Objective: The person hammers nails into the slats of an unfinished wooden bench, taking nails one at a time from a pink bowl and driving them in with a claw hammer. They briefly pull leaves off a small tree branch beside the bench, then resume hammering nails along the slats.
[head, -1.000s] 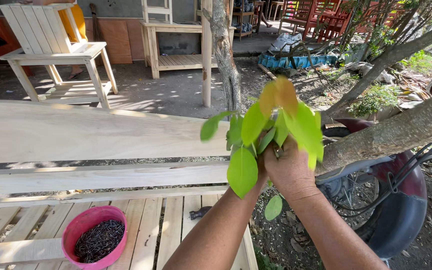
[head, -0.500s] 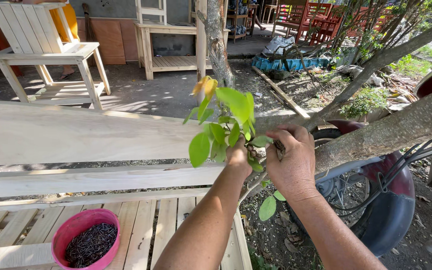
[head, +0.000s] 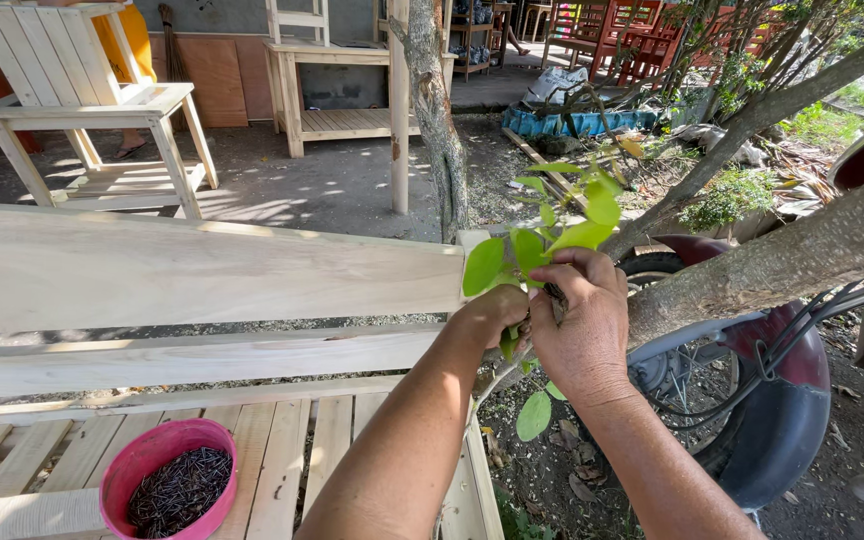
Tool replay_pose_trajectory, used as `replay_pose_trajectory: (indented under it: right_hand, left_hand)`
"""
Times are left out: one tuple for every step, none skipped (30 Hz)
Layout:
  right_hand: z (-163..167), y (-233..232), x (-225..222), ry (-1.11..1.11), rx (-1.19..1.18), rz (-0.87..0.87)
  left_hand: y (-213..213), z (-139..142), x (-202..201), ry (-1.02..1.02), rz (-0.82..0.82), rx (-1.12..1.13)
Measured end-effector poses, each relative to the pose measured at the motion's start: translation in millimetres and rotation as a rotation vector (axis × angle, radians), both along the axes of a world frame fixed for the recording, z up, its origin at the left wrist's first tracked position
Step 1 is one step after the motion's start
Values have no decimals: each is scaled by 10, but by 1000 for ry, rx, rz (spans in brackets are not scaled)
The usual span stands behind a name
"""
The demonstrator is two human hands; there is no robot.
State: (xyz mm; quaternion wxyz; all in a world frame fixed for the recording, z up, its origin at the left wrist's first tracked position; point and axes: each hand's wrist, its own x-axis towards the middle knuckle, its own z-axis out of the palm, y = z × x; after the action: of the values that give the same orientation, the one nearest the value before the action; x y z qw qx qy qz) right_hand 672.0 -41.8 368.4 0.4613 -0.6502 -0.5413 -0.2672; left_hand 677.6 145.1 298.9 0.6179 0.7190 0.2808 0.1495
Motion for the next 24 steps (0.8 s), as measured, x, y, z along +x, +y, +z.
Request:
replay_pose_trajectory:
  right_hand:
    - [-1,-3,3,4,-3,0]
    - [-2,2,3,12,-8,1]
    - [-4,5,2,18,-11,4]
    - [-4,12,1,26,-15,-1]
    - [-7,14,-1,35,-20,-6]
    - [-13,18,-5,46,-26,-11]
    - [-17,20,-5,39,-23,-9]
    - [-22,20,-4,32,-20,-10]
    - [-30,11,-1,25,-20,-11]
    - [-37,8,3,23,-20,-6]
    - [-42,6,8,20,-17,-1]
    - [-46,7,13,18,-15,5]
    - [-51,3,17,0,-6,3]
    - [-53,9,20,-18,4,0]
    - [-53,15,21,-36,14,-1]
    - [-56,22,20,39,-50,-1]
    - [-54,29,20,113,-113,1]
    - [-50,41,19,186,-173,3]
    - [-56,43,10,165,-44,68]
    - [-62,44,3,144,83,132]
    - [-66,35,1,121,209,195]
    - [-63,37,5,126,152,158]
    - [-53,37,16,132,92,122]
    - [-50,35,25,138,33,86]
  left_hand:
    - [-9,-3,-9,-10,39,-60]
    - [-8,-24,-26,-18,80,-122]
    - [-2,-55,-46,-27,121,-183]
    - [11,-91,-64,106,115,-104]
    - [13,-148,-90,239,109,-26]
    - [21,-213,-123,374,102,51]
    - [40,-264,-148,345,118,34]
    - [61,-316,-181,316,131,17]
    - [73,-380,-230,287,144,-3]
    - [125,-435,-331,-12,-40,-233]
    - [194,-459,-440,-314,-225,-455]
    - [230,-457,-481,-618,-410,-673]
    - [247,-419,-458,-633,-329,-663]
    - [287,-345,-422,-646,-248,-651]
    - [304,-264,-378,-660,-167,-638]
    - [290,-211,-342,-778,-167,-710]
    - [265,-167,-307,-897,-166,-779]
    - [248,-121,-265,-1017,-166,-844]
    - [216,-98,-213,-1054,-156,-739]
    - [167,-103,-150,-1090,-146,-636]
    - [125,-110,-70,-1124,-136,-533]
    - [105,-119,25,-1123,-97,-552]
    - [79,-144,130,-1121,-56,-573]
    - [58,-172,236,-1118,-14,-593]
